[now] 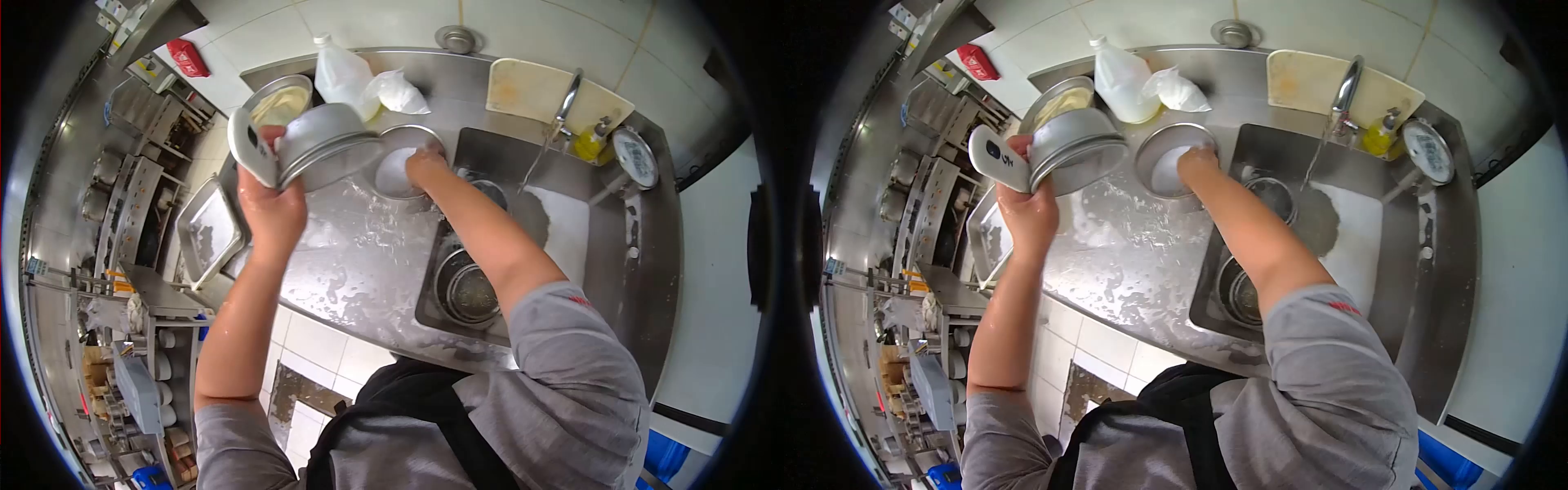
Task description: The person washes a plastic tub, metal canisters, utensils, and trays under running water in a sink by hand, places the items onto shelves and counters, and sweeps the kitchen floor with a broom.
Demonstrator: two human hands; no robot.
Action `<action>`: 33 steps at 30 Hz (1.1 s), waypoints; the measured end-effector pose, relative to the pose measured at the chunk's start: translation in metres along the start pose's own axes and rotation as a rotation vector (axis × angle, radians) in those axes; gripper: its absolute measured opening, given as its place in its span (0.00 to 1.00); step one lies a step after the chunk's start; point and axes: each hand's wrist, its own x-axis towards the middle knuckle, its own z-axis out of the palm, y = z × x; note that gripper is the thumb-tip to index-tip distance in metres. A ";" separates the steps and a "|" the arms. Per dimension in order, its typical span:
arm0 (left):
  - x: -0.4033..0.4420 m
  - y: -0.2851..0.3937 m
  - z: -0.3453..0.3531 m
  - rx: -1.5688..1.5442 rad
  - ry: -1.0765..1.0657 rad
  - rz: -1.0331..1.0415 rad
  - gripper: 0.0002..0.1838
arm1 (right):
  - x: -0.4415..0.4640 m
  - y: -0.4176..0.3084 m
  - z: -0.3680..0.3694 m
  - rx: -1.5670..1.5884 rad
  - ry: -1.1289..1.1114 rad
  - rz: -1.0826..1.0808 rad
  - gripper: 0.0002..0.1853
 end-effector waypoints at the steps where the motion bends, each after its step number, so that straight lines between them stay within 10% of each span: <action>1: 0.001 -0.007 -0.018 0.178 -0.016 0.043 0.22 | 0.007 -0.001 0.019 -0.022 0.196 0.072 0.18; 5: -0.018 -0.045 -0.069 0.346 -0.015 -0.085 0.17 | 0.069 -0.025 0.048 0.021 -0.175 0.040 0.17; 7: -0.037 -0.071 -0.093 0.380 0.024 -0.106 0.17 | 0.033 -0.020 0.007 0.737 -0.271 -0.226 0.16; 8: -0.045 -0.085 -0.105 0.404 0.060 -0.118 0.18 | 0.015 -0.018 -0.001 0.926 0.040 -0.363 0.21; 13: -0.084 -0.118 -0.158 0.420 0.116 -0.247 0.21 | -0.093 -0.024 -0.001 0.044 0.154 -0.503 0.26; 18: -0.103 -0.129 -0.180 0.437 0.119 -0.306 0.18 | -0.122 -0.011 0.018 0.257 0.278 -0.120 0.17; 23: -0.108 -0.129 -0.184 0.425 0.094 -0.276 0.16 | -0.131 0.086 0.045 1.583 0.778 0.249 0.23; 33: -0.103 -0.096 -0.153 0.339 0.034 -0.234 0.18 | -0.125 0.220 0.122 2.592 0.929 0.670 0.19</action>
